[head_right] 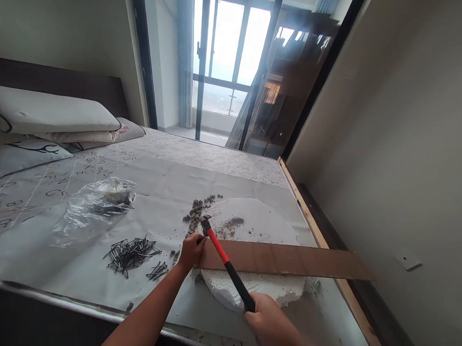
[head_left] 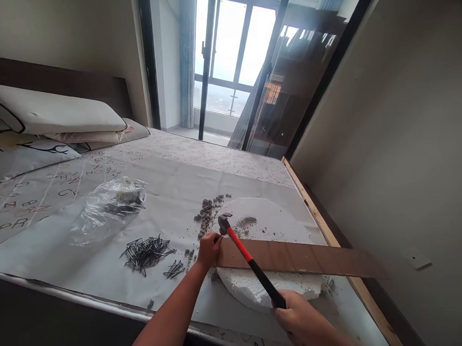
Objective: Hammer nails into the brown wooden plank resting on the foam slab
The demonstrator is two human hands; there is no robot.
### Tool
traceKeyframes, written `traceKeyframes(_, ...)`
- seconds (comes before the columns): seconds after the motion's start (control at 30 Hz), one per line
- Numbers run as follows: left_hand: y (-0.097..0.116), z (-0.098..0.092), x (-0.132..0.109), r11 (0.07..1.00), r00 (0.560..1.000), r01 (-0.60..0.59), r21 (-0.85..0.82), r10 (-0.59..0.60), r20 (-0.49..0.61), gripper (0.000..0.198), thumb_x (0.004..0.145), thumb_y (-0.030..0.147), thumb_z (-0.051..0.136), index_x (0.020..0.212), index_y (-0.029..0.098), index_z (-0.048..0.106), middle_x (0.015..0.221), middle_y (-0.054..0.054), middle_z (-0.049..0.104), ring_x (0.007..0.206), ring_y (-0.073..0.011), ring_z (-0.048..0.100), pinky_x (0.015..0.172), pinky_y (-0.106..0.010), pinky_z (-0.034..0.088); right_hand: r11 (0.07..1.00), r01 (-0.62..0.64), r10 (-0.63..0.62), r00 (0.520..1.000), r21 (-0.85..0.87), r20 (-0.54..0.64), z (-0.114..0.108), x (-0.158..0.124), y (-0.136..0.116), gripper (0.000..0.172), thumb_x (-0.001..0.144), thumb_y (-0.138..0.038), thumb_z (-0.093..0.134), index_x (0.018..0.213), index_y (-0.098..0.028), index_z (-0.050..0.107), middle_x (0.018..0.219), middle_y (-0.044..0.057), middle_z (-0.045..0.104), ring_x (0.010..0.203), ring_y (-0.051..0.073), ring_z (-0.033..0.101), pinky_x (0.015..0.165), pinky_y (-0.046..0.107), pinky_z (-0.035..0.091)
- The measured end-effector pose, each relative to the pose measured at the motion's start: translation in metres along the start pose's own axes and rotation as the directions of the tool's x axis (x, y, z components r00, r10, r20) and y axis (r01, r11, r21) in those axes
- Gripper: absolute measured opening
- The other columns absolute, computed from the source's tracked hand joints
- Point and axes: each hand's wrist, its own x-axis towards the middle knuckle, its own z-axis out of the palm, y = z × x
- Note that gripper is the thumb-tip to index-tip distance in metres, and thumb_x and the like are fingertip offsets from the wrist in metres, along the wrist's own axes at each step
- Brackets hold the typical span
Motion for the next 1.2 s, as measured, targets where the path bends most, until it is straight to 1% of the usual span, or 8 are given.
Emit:
traceKeyframes(0.17, 0.001, -0.001, 0.0, 1.0, 1.0, -0.007, -0.001, 0.007, 0.014, 0.018, 0.079, 0.027, 0.049, 0.066, 0.018, 0.058, 0.072, -0.004, 0.063, 0.07, -0.0152, 0.056, 0.066, -0.026, 0.041, 0.995, 0.092, -0.089, 0.994, 0.044, -0.057, -0.005, 0.0, -0.002, 0.012, 0.07, -0.019, 0.044, 0.062, -0.021, 0.036, 0.045, -0.008, 0.029, 0.044, 0.008, 0.03, 0.045, 0.021, 0.023)
traceKeyframes(0.37, 0.001, -0.001, 0.001, 1.0, 1.0, 0.014, 0.023, -0.014, 0.027, 0.019, 0.078, 0.027, 0.048, 0.063, 0.018, 0.057, 0.067, -0.003, 0.061, 0.066, -0.0147, 0.055, 0.063, -0.026, 0.04, 0.999, 0.033, -0.033, 0.999, -0.014, -0.029, -0.002, 0.005, 0.001, 0.013, 0.064, -0.012, 0.043, 0.058, -0.021, 0.035, 0.051, -0.005, 0.032, 0.047, 0.008, 0.03, 0.046, 0.022, 0.022)
traceKeyframes(0.57, 0.002, -0.002, 0.001, 1.0, 1.0, 0.01, 0.001, -0.01, 0.028, 0.018, 0.078, 0.027, 0.049, 0.064, 0.018, 0.057, 0.068, -0.003, 0.061, 0.067, -0.0145, 0.055, 0.063, -0.026, 0.04, 0.994, 0.109, -0.11, 0.99, -0.017, -0.085, -0.006, 0.003, 0.007, 0.011, 0.071, -0.018, 0.042, 0.063, -0.021, 0.035, 0.046, -0.007, 0.03, 0.044, 0.008, 0.029, 0.045, 0.022, 0.022)
traceKeyframes(0.73, 0.001, -0.002, -0.001, 1.0, 1.0, 0.005, 0.022, -0.005, 0.017, 0.02, 0.079, 0.028, 0.047, 0.064, 0.019, 0.056, 0.067, -0.003, 0.06, 0.064, -0.0143, 0.054, 0.06, -0.025, 0.039, 0.996, 0.085, -0.086, 0.996, -0.018, -0.021, -0.001, 0.001, 0.007, 0.015, 0.064, -0.011, 0.04, 0.057, -0.021, 0.032, 0.05, -0.005, 0.032, 0.048, 0.008, 0.03, 0.045, 0.022, 0.021)
traceKeyframes(0.8, 0.001, -0.002, -0.001, 1.0, 1.0, -0.002, 0.031, 0.001, 0.014, 0.02, 0.079, 0.028, 0.047, 0.063, 0.018, 0.056, 0.067, -0.003, 0.06, 0.064, -0.0142, 0.054, 0.061, -0.025, 0.039, 0.995, 0.099, -0.099, 0.994, 0.001, -0.039, -0.002, -0.001, 0.003, 0.014, 0.066, -0.013, 0.041, 0.058, -0.021, 0.033, 0.052, -0.005, 0.032, 0.049, 0.008, 0.03, 0.045, 0.022, 0.021)
traceKeyframes(0.93, 0.0, -0.001, -0.001, 0.999, 1.0, -0.011, 0.04, 0.011, 0.01, 0.018, 0.078, 0.027, 0.048, 0.063, 0.019, 0.056, 0.066, -0.002, 0.061, 0.066, -0.0144, 0.055, 0.063, -0.025, 0.039, 0.994, 0.099, -0.096, 0.993, 0.045, -0.073, -0.003, -0.001, 0.0, 0.012, 0.071, -0.021, 0.046, 0.063, -0.021, 0.037, 0.046, -0.007, 0.032, 0.043, 0.008, 0.029, 0.043, 0.022, 0.021)
traceKeyframes(1.1, -0.001, -0.001, -0.001, 0.999, 1.0, 0.0, 0.04, 0.0, 0.008, 0.017, 0.077, 0.026, 0.049, 0.063, 0.019, 0.056, 0.066, -0.002, 0.06, 0.064, -0.0139, 0.054, 0.061, -0.025, 0.039, 1.0, 0.013, -0.012, 1.0, 0.029, -0.014, 0.005, 0.002, 0.004, 0.013, 0.067, -0.012, 0.041, 0.059, -0.021, 0.034, 0.042, -0.008, 0.03, 0.039, 0.006, 0.029, 0.041, 0.021, 0.019)
traceKeyframes(1.2, 0.001, -0.002, -0.001, 1.0, 1.0, -0.007, 0.029, 0.006, 0.024, 0.017, 0.077, 0.024, 0.049, 0.063, 0.018, 0.057, 0.068, -0.002, 0.061, 0.066, -0.0141, 0.055, 0.062, -0.024, 0.039, 0.999, 0.044, -0.043, 0.998, 0.022, -0.044, 0.001, 0.001, 0.003, 0.011, 0.07, -0.015, 0.041, 0.062, -0.021, 0.036, 0.042, -0.009, 0.032, 0.037, 0.006, 0.029, 0.04, 0.021, 0.019)
